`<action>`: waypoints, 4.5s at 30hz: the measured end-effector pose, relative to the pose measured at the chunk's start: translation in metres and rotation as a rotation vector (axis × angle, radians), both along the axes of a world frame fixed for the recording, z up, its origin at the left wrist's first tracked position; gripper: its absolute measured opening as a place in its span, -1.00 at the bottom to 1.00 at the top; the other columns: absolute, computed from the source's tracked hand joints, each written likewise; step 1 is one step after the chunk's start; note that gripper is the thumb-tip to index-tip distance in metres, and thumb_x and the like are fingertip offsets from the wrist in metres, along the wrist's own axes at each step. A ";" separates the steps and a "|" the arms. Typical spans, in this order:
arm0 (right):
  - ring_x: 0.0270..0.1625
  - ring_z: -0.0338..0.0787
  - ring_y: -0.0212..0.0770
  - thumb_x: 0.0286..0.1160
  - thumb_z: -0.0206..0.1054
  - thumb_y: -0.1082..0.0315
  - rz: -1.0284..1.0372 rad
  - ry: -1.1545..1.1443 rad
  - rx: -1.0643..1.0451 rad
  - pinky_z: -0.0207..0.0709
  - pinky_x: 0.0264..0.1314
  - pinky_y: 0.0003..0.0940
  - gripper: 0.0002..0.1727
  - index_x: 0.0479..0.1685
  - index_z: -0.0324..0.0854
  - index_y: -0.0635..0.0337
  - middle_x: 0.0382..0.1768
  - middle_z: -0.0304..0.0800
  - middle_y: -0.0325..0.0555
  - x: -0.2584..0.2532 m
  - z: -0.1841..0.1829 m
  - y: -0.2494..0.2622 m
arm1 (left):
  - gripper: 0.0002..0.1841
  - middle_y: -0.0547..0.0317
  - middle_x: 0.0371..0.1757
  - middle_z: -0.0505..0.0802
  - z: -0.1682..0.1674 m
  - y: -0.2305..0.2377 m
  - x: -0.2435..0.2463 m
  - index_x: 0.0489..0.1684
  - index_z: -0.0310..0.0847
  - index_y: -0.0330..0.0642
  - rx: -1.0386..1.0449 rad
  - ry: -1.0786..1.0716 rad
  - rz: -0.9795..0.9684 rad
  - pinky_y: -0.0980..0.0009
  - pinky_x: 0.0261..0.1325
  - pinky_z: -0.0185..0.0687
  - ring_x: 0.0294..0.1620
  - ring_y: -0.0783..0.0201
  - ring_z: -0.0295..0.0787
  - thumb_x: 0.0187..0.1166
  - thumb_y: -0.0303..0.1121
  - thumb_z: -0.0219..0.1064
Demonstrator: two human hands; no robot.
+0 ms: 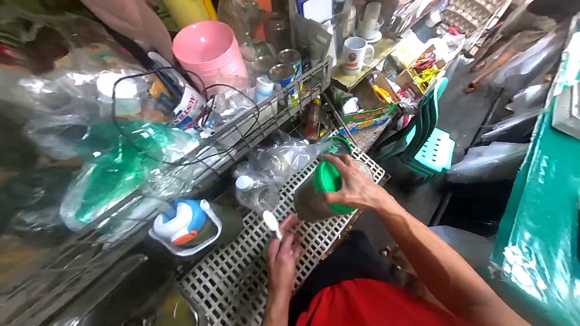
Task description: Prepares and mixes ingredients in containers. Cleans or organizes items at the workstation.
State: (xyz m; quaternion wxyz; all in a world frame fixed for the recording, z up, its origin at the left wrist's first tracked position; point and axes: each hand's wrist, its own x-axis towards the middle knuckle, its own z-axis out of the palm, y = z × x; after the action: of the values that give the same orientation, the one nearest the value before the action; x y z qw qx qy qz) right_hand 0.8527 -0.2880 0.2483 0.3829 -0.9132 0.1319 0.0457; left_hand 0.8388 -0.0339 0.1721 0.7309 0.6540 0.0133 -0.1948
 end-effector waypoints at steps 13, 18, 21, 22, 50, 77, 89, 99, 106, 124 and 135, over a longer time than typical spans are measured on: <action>0.70 0.28 0.21 -0.12 0.56 -0.48 0.219 0.032 0.116 0.51 0.31 0.35 0.25 0.84 0.16 -0.39 0.75 0.18 0.05 -0.108 0.000 0.064 | -0.67 0.33 -0.35 0.86 -0.003 -0.027 0.056 -0.17 0.75 -0.13 0.188 0.064 -0.734 0.39 -0.05 0.77 -0.26 0.48 0.80 0.67 -0.27 0.01; 0.79 0.15 0.29 -0.25 0.64 -0.41 0.473 -0.142 0.014 0.38 0.45 0.44 0.26 0.79 0.21 -0.42 0.79 0.16 0.06 -0.119 0.004 0.049 | -0.72 0.51 -0.38 0.80 -0.007 -0.047 0.043 -0.23 0.71 -0.08 0.138 0.093 -0.796 0.56 -0.07 0.70 -0.29 0.67 0.72 0.58 -0.38 -0.01; 0.70 0.34 0.08 -0.15 0.59 -0.42 0.405 -0.260 0.294 0.46 0.59 0.14 0.22 0.77 0.32 -0.17 0.74 0.22 0.10 -0.120 0.017 0.018 | -0.73 0.60 -0.35 0.84 -0.003 -0.049 0.043 -0.24 0.73 0.00 0.038 0.082 -0.777 0.65 -0.05 0.70 -0.26 0.74 0.73 0.59 -0.36 0.03; 0.62 0.46 -0.01 -0.09 0.54 -0.48 0.315 -0.291 0.403 0.56 0.53 0.00 0.23 0.76 0.33 -0.05 0.72 0.26 0.11 -0.121 0.022 0.001 | -0.69 0.57 -0.24 0.88 -0.008 -0.047 0.045 -0.15 0.78 -0.04 -0.025 0.065 -0.798 0.63 0.08 0.70 -0.15 0.71 0.76 0.61 -0.35 0.03; 0.61 0.39 0.42 0.51 0.36 -0.09 -0.657 -0.036 0.139 0.40 0.50 0.40 -0.21 0.71 0.38 0.10 0.64 0.30 0.41 -0.031 -0.152 -0.088 | -0.58 0.12 -0.02 0.94 -0.033 -0.002 0.049 0.01 0.81 -0.28 -0.151 -0.004 -0.659 0.34 0.28 0.72 0.06 0.33 0.86 0.62 -0.38 -0.06; -0.50 0.77 -0.36 0.62 0.21 0.21 -0.185 0.007 0.473 0.74 -0.40 -0.34 -0.59 0.32 0.60 0.24 -0.43 0.81 -0.23 -0.126 -0.114 0.044 | -0.52 0.00 0.05 0.91 0.002 0.065 0.038 0.35 0.59 -0.37 0.117 -0.337 -0.151 0.09 0.29 0.76 0.06 0.12 0.88 0.73 -0.45 -0.24; -0.10 0.83 -0.23 0.68 0.33 0.06 0.332 -0.333 0.163 0.77 0.02 -0.28 -0.55 0.28 0.72 0.24 -0.08 0.85 0.00 -0.126 -0.065 0.069 | -0.26 -0.08 0.34 0.80 0.001 0.040 -0.036 0.54 0.46 -0.31 -0.068 -0.193 -0.133 0.09 0.34 0.68 0.31 0.05 0.77 0.83 0.16 -0.29; 0.14 0.82 -0.15 0.61 0.42 0.23 0.509 -0.528 0.166 0.73 0.22 -0.32 -0.67 0.22 0.72 0.20 0.03 0.82 0.06 -0.116 -0.065 0.105 | -0.35 -0.04 0.19 0.85 0.007 0.002 -0.043 0.46 0.53 -0.14 -0.132 0.045 0.025 0.18 0.12 0.74 0.06 0.11 0.82 0.83 -0.13 -0.52; -0.02 0.84 -0.23 0.61 0.35 0.43 0.343 -0.672 0.123 0.75 0.08 -0.42 -0.80 0.09 0.75 0.24 -0.10 0.84 0.03 -0.115 -0.061 0.099 | -0.37 -0.01 0.26 0.82 0.006 0.007 -0.038 0.62 0.40 -0.21 -0.138 0.047 -0.198 0.20 0.17 0.71 0.14 0.16 0.80 0.85 -0.05 -0.37; -0.16 0.84 -0.16 0.55 0.37 0.39 0.081 -0.393 -0.147 0.77 -0.10 -0.25 -0.84 -0.09 0.83 0.24 -0.19 0.82 -0.01 -0.087 -0.102 0.071 | -0.55 0.12 0.24 0.84 -0.030 0.073 -0.045 0.51 0.55 -0.22 0.345 0.108 -0.690 0.39 0.20 0.68 0.07 0.41 0.80 0.78 -0.20 0.07; -0.21 0.73 -0.04 0.54 0.35 0.32 0.256 -0.359 -0.309 0.47 -0.06 -0.05 -0.83 -0.32 0.82 0.14 -0.41 0.76 -0.11 -0.075 -0.124 0.089 | -0.56 0.06 0.23 0.84 -0.046 0.064 -0.045 0.46 0.58 -0.25 0.378 0.133 -0.700 0.39 0.22 0.66 0.07 0.39 0.80 0.77 -0.21 0.06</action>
State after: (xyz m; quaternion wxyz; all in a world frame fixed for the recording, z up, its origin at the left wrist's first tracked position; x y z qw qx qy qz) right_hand 0.7775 -0.1987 0.1242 0.2474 -0.9635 -0.0490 -0.0895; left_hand 0.7941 0.0303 0.1261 0.4849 0.7278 -0.1275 -0.4679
